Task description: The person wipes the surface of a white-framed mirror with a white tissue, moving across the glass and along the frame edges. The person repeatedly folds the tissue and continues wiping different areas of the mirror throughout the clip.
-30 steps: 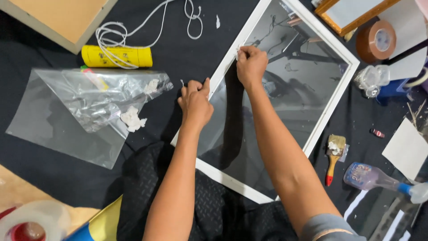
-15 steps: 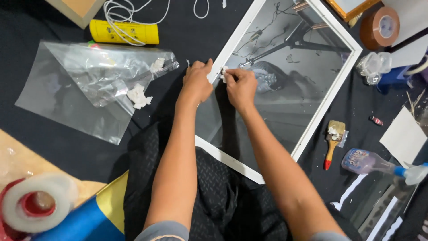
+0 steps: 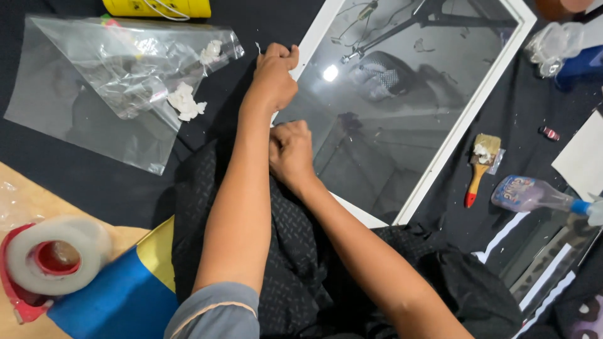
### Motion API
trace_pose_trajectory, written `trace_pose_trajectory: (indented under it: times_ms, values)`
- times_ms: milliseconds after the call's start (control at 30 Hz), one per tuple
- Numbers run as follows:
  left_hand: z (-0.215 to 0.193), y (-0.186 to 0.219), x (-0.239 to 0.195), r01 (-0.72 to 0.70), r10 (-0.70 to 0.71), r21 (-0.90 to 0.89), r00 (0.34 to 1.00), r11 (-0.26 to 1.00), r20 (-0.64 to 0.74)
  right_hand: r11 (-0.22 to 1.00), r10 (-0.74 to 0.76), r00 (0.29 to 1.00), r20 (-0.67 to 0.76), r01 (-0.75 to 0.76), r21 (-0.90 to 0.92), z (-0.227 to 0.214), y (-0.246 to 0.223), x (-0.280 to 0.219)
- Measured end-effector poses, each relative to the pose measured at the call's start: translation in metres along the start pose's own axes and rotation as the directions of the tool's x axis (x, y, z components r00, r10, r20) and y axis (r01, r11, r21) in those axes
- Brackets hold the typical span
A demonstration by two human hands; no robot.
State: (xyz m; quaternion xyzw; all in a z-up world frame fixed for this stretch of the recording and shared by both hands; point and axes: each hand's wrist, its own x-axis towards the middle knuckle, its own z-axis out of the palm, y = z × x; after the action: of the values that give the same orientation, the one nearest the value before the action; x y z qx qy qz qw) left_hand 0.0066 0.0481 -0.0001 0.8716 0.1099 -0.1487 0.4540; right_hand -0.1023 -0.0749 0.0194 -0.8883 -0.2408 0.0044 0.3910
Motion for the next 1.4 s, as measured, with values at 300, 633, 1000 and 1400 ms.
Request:
trace_pose_trajectory:
  times_ms: [300,633,1000,1400]
  values:
    - [0.009,-0.003,0.006,-0.011,0.031,0.152,0.991,0.988,-0.128,0.977,-0.189,0.919,0.345,0.212,-0.03,-0.019,0.025,0.002]
    - [0.034,-0.044,0.042,-0.018,0.076,0.361,0.986,0.932,-0.147,0.892,-0.392,0.774,0.498,0.452,0.001,-0.084,0.025,-0.024]
    - [0.016,-0.03,0.019,-0.149,0.191,0.209,0.961,0.967,-0.2,0.924,-0.064,0.868,0.493,0.238,-0.299,-0.168,0.081,-0.076]
    - [0.009,-0.024,0.011,-0.234,0.283,0.202,0.922,0.951,-0.265,0.842,0.032,0.841,0.54,0.268,-0.468,-0.2,0.097,-0.15]
